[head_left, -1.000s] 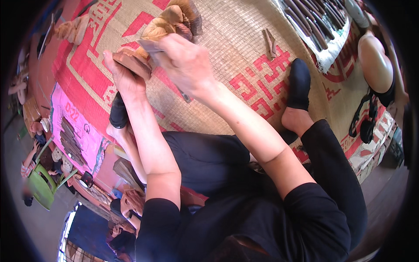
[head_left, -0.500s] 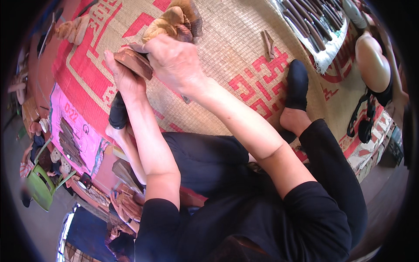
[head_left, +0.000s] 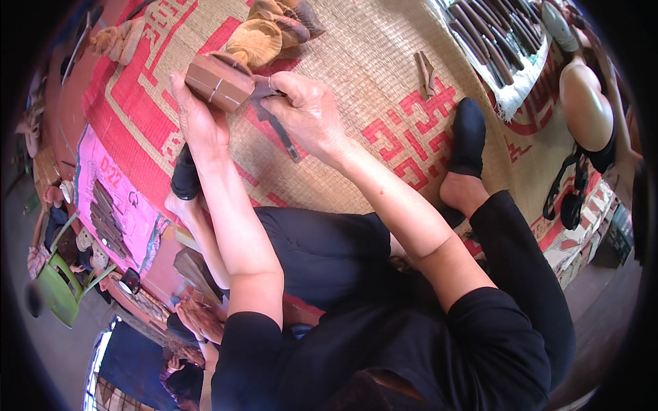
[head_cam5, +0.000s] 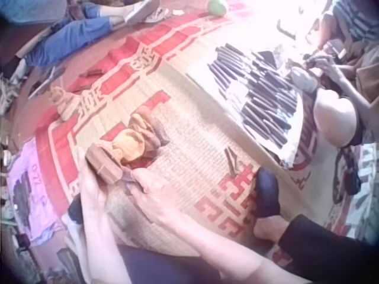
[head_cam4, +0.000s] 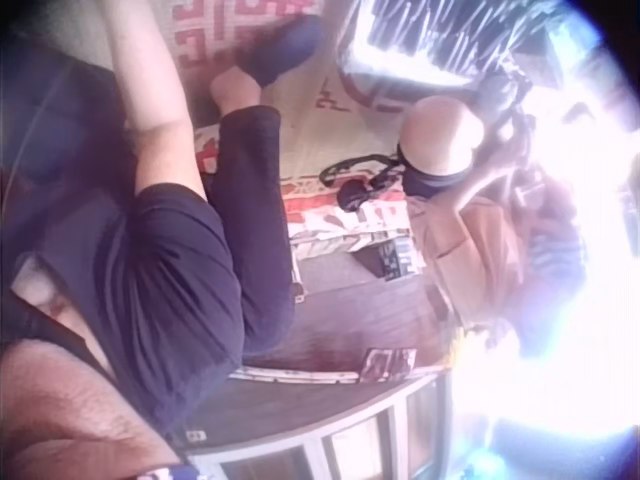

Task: The person sits on a mat and carves a small wooden block using a knife. They hold the wood in their left hand and use the knife in their right hand to shave off pieces, occasionally turning the block to work on different sides.

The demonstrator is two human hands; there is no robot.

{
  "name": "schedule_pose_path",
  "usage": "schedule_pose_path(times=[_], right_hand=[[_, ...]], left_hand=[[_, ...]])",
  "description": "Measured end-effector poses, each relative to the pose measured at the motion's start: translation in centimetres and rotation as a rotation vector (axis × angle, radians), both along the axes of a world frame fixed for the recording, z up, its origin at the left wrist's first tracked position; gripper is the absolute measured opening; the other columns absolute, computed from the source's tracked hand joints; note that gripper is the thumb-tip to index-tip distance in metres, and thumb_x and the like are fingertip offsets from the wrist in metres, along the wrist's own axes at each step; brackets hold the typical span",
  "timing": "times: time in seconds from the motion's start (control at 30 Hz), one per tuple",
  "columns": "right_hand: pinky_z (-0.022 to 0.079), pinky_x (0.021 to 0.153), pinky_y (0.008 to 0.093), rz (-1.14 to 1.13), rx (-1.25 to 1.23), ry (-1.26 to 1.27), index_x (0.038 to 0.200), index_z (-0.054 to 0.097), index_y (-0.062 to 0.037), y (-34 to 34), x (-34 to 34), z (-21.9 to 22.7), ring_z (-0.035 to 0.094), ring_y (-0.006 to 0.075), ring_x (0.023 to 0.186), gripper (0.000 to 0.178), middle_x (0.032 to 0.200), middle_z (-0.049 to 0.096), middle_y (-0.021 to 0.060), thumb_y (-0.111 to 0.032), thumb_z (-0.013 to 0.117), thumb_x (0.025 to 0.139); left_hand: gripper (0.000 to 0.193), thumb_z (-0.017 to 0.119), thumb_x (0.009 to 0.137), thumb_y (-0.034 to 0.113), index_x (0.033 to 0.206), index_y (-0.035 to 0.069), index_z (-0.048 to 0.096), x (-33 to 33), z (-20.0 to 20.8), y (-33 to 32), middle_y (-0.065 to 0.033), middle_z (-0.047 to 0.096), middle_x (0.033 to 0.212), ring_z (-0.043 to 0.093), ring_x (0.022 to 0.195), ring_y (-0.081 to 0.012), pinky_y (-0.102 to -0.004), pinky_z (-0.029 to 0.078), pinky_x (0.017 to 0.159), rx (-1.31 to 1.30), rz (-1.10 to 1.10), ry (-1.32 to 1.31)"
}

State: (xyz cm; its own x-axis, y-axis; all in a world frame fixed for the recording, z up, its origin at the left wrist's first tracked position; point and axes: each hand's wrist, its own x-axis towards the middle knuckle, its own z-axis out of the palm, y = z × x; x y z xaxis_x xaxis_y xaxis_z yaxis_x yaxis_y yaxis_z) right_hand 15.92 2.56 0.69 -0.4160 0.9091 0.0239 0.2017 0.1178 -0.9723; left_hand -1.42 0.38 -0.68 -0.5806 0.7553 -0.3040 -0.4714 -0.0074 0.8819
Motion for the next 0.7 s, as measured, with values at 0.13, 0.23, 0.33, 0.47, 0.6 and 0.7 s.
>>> schedule_pose_path(times=[0.13, 0.23, 0.33, 0.47, 0.6, 0.7], right_hand=[[0.051, 0.066, 0.0382, -0.042, 0.114, 0.025, 0.091, 0.064, -0.0068, 0.4, -0.1, -0.2, 0.065, 0.0285, 0.079, 0.013, 0.080, 0.063, 0.0105, -0.005, 0.062, 0.078], [0.051, 0.065, 0.0340, -0.036, 0.162, -0.040, 0.086, 0.062, -0.0034, 0.4, 0.1, 0.5, 0.066, 0.0254, 0.077, 0.011, 0.080, 0.064, 0.0099, -0.001, 0.064, 0.076], [0.051, 0.065, 0.0334, 0.000, 0.154, -0.080, 0.085, 0.062, -0.0035, 0.2, 0.4, 1.2, 0.066, 0.0256, 0.076, 0.011, 0.080, 0.064, 0.0090, -0.001, 0.063, 0.075], [0.051, 0.063, 0.0334, 0.066, 0.156, -0.053, 0.084, 0.062, -0.0043, -0.2, 1.0, 2.3, 0.066, 0.0260, 0.075, 0.010, 0.079, 0.064, 0.0093, -0.001, 0.064, 0.075], [0.050, 0.062, 0.0334, -0.005, 0.208, 0.026, 0.085, 0.060, -0.0047, -0.8, 0.3, 3.0, 0.065, 0.0260, 0.073, 0.011, 0.077, 0.063, 0.0098, -0.003, 0.065, 0.075], [0.050, 0.061, 0.0326, -0.117, 0.199, 0.067, 0.084, 0.058, -0.0035, -0.5, 0.2, 2.8, 0.065, 0.0235, 0.070, 0.012, 0.075, 0.062, 0.0095, -0.004, 0.067, 0.076]], left_hand=[[0.049, 0.050, 0.096, 0.047, 0.121, 0.005, 0.054, 0.9, 1.5, 0.5, -0.0073, 0.058, 0.117, 0.055, 0.109, -0.0189, -0.0359, 0.042, 0.099, 0.004, 0.038, 0.157], [0.049, 0.051, 0.095, 0.049, 0.117, 0.005, 0.058, 0.9, 2.2, 0.4, -0.0072, 0.059, 0.115, 0.055, 0.109, -0.0166, -0.0346, 0.040, 0.099, 0.049, -0.019, 0.204], [0.048, 0.057, 0.092, 0.048, 0.110, 0.003, 0.062, 0.1, 2.2, -0.3, -0.0075, 0.063, 0.109, 0.058, 0.104, -0.0155, -0.0328, 0.044, 0.095, 0.066, -0.142, 0.420], [0.044, 0.066, 0.089, 0.041, 0.105, 0.000, 0.065, -0.2, 3.3, -1.4, -0.0063, 0.066, 0.098, 0.063, 0.091, -0.0135, -0.0279, 0.050, 0.083, -0.084, -0.187, 0.465], [0.041, 0.067, 0.090, 0.032, 0.113, -0.001, 0.059, -0.2, 3.4, -1.4, -0.0098, 0.067, 0.101, 0.067, 0.088, -0.0180, -0.0284, 0.057, 0.077, -0.083, -0.102, 0.010], [0.039, 0.064, 0.091, 0.032, 0.117, 0.004, 0.058, 0.2, 2.1, -1.1, -0.0104, 0.067, 0.100, 0.067, 0.083, -0.0205, -0.0305, 0.059, 0.068, -0.002, -0.114, -0.278]])
